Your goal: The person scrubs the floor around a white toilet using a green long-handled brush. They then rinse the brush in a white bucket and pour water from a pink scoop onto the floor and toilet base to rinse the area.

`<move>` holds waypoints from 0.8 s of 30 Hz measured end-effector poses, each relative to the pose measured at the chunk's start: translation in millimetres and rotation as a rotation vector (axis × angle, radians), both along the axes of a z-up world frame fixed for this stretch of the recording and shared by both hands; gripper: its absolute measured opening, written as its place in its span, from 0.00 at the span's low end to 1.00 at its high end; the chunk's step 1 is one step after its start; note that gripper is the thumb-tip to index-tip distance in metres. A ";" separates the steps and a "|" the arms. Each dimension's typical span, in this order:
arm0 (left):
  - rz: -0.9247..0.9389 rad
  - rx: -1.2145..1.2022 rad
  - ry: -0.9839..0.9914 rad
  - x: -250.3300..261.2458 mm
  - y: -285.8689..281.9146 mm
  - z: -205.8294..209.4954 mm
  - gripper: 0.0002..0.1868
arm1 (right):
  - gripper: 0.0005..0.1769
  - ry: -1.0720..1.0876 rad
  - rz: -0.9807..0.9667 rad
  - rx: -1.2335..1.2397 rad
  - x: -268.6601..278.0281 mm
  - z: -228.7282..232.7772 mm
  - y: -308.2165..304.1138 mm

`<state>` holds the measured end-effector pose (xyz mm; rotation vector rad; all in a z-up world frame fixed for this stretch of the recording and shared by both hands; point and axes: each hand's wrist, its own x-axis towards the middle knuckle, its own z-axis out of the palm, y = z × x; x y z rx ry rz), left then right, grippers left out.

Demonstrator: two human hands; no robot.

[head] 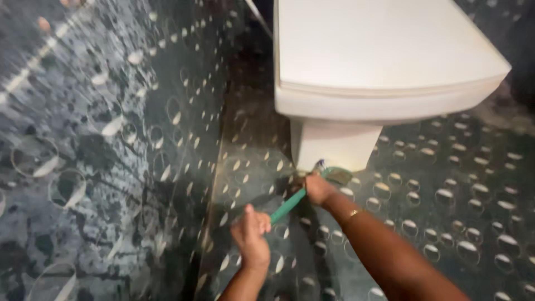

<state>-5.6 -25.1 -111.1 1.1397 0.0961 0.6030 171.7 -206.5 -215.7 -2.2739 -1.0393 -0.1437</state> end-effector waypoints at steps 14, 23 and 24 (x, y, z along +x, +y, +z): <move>0.208 0.060 -0.145 17.9 -6.7 9.6 0.28 | 0.07 -0.025 0.059 0.168 13.7 -21.2 32.6; -0.292 -0.552 0.126 22.2 -90.0 -106.4 0.27 | 0.07 0.247 -0.303 -0.238 10.7 -62.1 -129.8; -0.285 -0.464 0.055 21.8 -94.7 -103.6 0.27 | 0.07 0.299 -0.361 -0.233 7.9 -61.4 -135.3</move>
